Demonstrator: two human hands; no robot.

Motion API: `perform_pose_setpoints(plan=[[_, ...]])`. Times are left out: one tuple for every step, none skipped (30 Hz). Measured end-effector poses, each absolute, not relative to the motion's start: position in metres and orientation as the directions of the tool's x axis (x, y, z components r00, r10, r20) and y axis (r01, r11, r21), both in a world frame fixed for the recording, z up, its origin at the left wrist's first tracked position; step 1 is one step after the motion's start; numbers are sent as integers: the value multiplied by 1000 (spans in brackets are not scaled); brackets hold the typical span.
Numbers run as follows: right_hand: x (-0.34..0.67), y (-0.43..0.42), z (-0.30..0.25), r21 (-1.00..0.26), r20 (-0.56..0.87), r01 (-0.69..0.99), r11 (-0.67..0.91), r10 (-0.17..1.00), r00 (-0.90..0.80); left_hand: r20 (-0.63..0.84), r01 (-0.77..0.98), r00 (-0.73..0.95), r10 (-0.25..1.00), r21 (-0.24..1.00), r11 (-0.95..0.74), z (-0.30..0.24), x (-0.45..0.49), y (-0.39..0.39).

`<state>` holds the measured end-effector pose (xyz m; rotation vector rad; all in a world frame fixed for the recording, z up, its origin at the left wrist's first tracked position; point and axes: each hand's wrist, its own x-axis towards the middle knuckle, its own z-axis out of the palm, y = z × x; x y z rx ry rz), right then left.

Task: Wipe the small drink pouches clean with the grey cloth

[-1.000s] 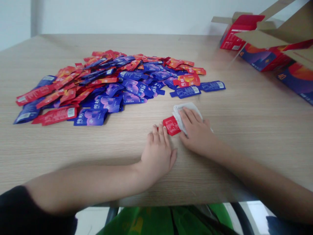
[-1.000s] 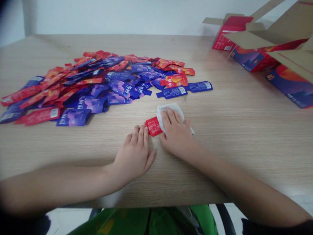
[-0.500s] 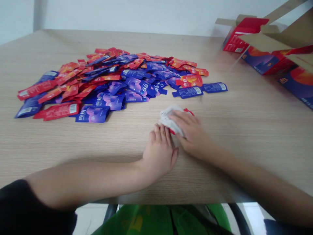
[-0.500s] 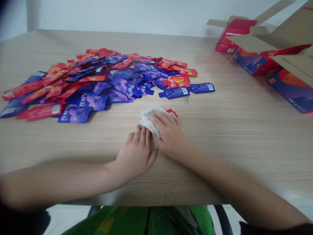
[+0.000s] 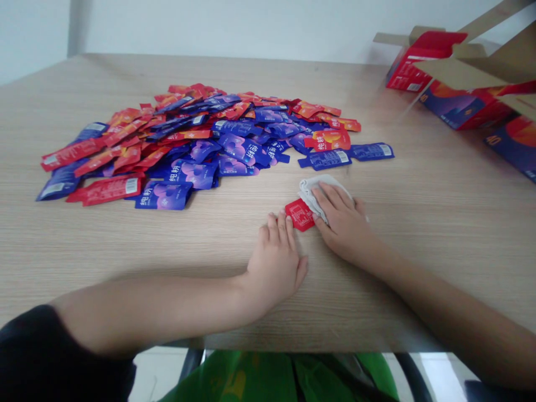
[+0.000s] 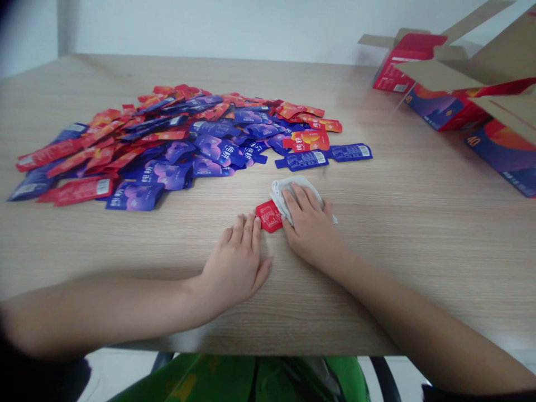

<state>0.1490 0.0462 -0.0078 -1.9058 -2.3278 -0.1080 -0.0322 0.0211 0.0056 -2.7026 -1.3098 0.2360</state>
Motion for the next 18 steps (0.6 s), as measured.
perform_pose_setpoints(plan=[[145,44,-8,-22,150,976,216,966,-211,-79,766,614,785,-178,-617,5,-32,21],[140,42,-9,-17,154,971,239,960,-234,-74,767,615,785,-173,-618,5,-32,21],[134,39,-9,-13,156,962,271,951,-266,-71,768,617,784,-167,-619,5,-33,21],[128,36,-9,-12,159,952,305,941,-299,-70,766,620,782,-162,-622,6,-33,21],[123,33,-9,-13,162,941,339,929,-333,-73,763,624,778,-157,-627,6,-33,21],[118,30,-9,-14,167,931,366,919,-358,-79,759,628,774,-154,-632,6,-33,21],[115,28,-9,-16,171,923,385,910,-377,-84,756,632,771,-152,-636,6,-34,22],[113,27,-9,-19,172,918,397,905,-388,-84,754,635,768,-151,-639,6,-34,22],[113,26,-9,-21,172,916,400,904,-391,-82,753,637,767,-151,-641,6,-34,22],[113,26,-9,-22,173,918,397,905,-388,-75,753,637,768,-154,-640,6,-34,22],[115,27,-9,-22,174,920,391,908,-382,-68,755,634,770,-161,-636,5,-34,22],[117,28,-8,-20,173,924,381,912,-372,-62,757,632,773,-168,-632,5,-34,22],[121,29,-8,-17,173,930,366,918,-358,-57,758,629,775,-176,-628,5,-34,22],[125,31,-7,-14,172,938,347,925,-339,-54,760,626,778,-183,-624,4,-34,22],[129,33,-7,-12,169,946,323,933,-317,-55,762,623,781,-187,-620,4,-34,22],[134,36,-7,-12,165,956,293,944,-287,-56,763,620,782,-190,-618,4,-34,22],[140,39,-6,-16,160,966,258,954,-253,-58,763,619,783,-190,-618,4,-34,22],[144,42,-6,-22,154,974,224,964,-218,-59,762,620,783,-191,-618,4,-34,22]])
